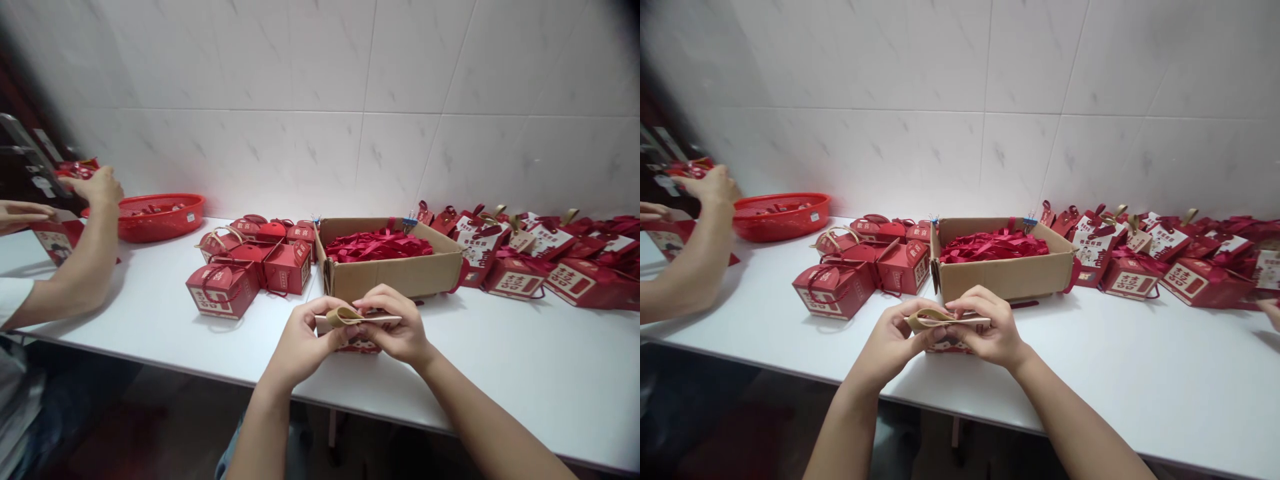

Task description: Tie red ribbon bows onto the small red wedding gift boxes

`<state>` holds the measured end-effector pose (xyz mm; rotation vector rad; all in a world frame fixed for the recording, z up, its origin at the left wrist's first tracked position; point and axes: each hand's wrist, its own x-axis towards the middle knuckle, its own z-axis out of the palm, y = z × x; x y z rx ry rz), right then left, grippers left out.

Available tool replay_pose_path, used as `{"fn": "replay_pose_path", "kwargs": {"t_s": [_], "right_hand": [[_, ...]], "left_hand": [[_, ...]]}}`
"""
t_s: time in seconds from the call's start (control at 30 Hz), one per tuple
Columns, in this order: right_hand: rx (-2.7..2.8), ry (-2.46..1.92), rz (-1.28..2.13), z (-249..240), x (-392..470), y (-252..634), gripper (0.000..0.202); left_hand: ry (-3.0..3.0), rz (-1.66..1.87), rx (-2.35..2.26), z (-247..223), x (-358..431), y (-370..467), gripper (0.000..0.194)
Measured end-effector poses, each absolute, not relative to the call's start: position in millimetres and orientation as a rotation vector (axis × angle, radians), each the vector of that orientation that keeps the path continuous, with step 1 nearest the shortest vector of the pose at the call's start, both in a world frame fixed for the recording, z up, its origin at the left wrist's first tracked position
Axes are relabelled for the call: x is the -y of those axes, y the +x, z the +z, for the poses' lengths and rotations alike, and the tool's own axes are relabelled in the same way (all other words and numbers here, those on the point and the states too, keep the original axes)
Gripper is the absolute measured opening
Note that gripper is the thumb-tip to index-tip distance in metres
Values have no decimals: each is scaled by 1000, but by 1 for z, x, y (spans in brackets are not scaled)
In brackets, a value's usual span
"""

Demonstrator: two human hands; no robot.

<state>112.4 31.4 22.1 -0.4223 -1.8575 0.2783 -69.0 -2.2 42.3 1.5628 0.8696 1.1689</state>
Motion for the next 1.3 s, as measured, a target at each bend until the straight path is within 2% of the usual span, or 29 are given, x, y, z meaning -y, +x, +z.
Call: {"fn": "replay_pose_path", "kwargs": {"t_s": [0.5,1.0,1.3], "right_hand": [[1876,-420,330,19,-31,111,18],[1816,-443,377,19,-29,108,6],[1731,-512,497,12,-32,107,7]], "left_hand": [[1445,1170,-935,48,5,-67,29],[1387,1173,-981,47,5,-65,31],[1411,1220,-1002,42,2,-61,30]]}}
